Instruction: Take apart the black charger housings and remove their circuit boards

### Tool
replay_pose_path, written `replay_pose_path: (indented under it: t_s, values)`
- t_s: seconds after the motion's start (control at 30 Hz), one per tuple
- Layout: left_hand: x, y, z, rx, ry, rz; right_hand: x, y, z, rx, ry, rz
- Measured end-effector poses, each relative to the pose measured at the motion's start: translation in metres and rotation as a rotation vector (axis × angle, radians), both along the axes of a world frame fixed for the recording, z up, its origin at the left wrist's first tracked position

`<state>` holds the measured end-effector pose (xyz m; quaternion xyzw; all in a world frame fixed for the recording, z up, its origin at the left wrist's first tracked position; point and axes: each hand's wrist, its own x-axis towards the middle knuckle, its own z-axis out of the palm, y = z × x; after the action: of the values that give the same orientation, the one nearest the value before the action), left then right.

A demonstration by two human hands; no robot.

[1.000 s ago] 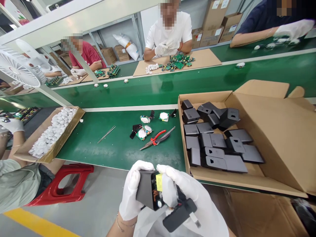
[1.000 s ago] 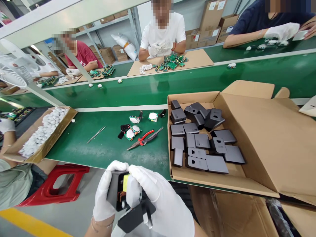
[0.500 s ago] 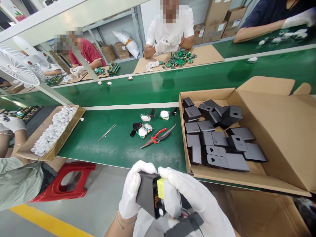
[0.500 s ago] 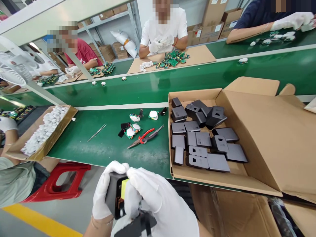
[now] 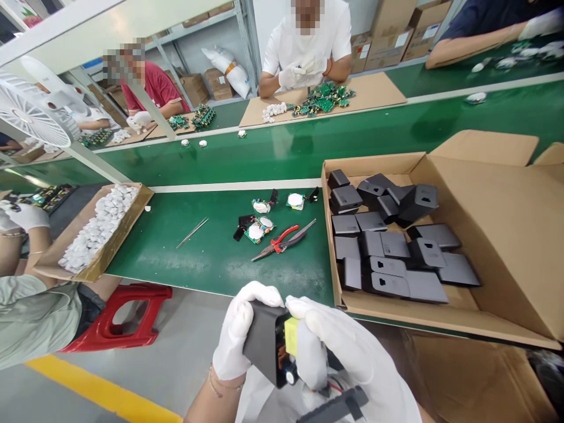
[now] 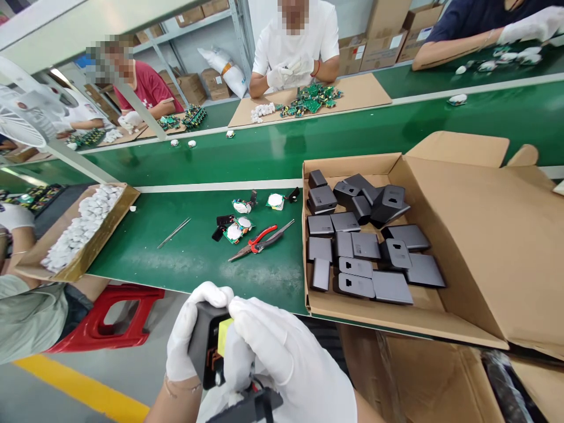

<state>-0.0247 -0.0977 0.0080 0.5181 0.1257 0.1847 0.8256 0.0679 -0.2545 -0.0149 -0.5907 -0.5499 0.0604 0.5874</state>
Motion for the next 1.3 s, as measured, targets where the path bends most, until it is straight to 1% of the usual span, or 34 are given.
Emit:
replay_pose_path:
  t_s: [0.07,0.1,0.17,0.27,0.37,0.43,0.5,0.53,0.63,0.67,0.7,0.8,0.87,0.97,1.1,1.17,1.3]
  values:
    - [0.0,-0.003,0.0,-0.019,0.021,0.072,0.0,0.003,0.002,0.031,0.017,0.031]
    - [0.0,-0.004,-0.001,-0.024,0.025,0.089,0.0,0.004,0.003,0.046,0.014,0.04]
    - [-0.001,-0.002,-0.003,-0.022,0.02,0.068,0.001,0.006,0.006,0.059,-0.002,0.041]
    - [-0.002,0.003,-0.008,0.013,0.018,-0.002,0.005,0.011,0.013,0.066,-0.021,0.045]
    - [-0.002,0.005,-0.014,0.045,0.05,0.048,0.009,0.019,0.018,0.073,0.015,0.058]
    - [-0.002,0.005,-0.019,0.055,0.072,0.083,0.01,0.023,0.015,0.105,0.075,0.099]
    - [-0.001,0.006,-0.022,0.052,0.073,0.071,0.009,0.024,0.006,0.129,0.209,0.171]
    - [-0.001,0.006,-0.023,0.069,0.073,0.06,0.008,0.024,0.0,0.117,0.338,0.208]
    - [0.002,0.009,-0.025,0.189,0.104,0.043,0.004,0.021,-0.015,0.072,0.841,0.286]
    - [0.003,0.009,-0.025,0.218,0.113,0.035,0.002,0.021,-0.018,0.059,0.96,0.305]
    - [0.005,0.01,-0.024,0.221,0.114,0.019,0.001,0.022,-0.019,0.052,1.027,0.329]
    - [0.009,0.008,-0.021,0.136,0.06,-0.047,-0.004,0.028,-0.019,0.006,1.108,0.376]
    - [0.01,0.006,-0.019,0.126,0.042,-0.073,-0.008,0.033,-0.017,-0.014,1.155,0.369]
    - [0.01,0.004,-0.02,0.151,0.03,-0.078,-0.015,0.038,-0.016,-0.023,1.181,0.31]
    - [0.01,0.005,-0.028,0.156,-0.036,-0.009,-0.022,0.04,-0.019,0.02,1.204,0.236]
    - [0.01,0.005,-0.032,0.238,-0.028,0.064,-0.024,0.042,-0.021,-0.005,1.192,0.216]
    - [0.01,0.002,-0.042,0.529,0.012,0.217,-0.028,0.048,-0.024,-0.054,1.132,0.115]
